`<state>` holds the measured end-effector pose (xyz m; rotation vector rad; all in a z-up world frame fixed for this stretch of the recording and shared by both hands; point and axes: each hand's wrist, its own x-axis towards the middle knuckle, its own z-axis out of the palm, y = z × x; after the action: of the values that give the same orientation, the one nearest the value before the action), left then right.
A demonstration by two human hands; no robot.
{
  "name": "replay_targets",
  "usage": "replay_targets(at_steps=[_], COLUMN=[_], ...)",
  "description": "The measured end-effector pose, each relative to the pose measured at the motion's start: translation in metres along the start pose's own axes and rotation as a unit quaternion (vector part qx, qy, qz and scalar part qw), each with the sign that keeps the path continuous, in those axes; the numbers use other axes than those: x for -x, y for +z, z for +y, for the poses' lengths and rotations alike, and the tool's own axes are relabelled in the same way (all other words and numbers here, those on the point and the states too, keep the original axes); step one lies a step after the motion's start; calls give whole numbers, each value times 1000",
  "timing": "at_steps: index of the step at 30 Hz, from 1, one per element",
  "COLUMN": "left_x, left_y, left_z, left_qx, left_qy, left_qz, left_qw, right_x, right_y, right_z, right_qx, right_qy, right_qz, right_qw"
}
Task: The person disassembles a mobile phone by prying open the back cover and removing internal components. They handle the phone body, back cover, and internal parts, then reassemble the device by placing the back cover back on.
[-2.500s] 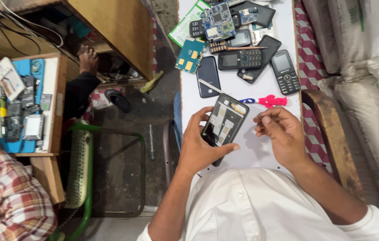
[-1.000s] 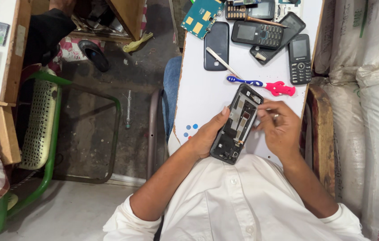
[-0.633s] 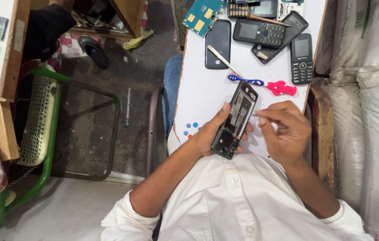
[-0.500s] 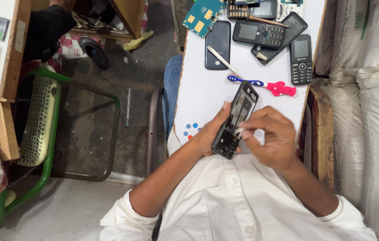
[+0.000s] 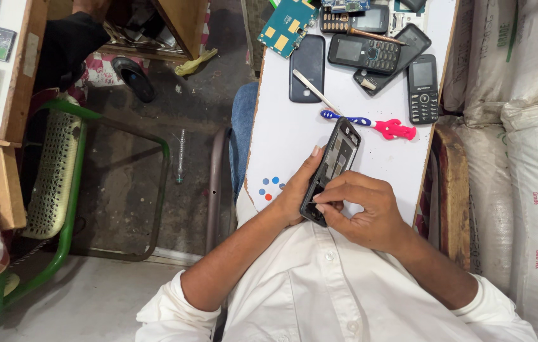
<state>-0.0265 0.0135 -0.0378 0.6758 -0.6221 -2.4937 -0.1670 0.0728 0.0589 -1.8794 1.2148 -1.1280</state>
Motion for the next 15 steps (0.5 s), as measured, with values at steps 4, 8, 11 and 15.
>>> replay_targets(at_steps=[4, 8, 11, 15], left_x=[0, 0, 0, 0], left_y=[2, 3, 4, 4], left_z=[-2, -2, -1, 0], left_qx=[-14, -10, -6, -26], left_qy=[29, 49, 75, 64], left_qz=[-12, -53, -66, -54], left_qw=[999, 997, 995, 996], right_x=[2, 5, 5, 4], right_y=[1, 0, -1, 0], right_z=[1, 4, 6, 7], right_qx=[16, 23, 27, 24], right_qy=[25, 41, 46, 31], right_qz=[13, 21, 48, 73], right_qw=[999, 999, 997, 997])
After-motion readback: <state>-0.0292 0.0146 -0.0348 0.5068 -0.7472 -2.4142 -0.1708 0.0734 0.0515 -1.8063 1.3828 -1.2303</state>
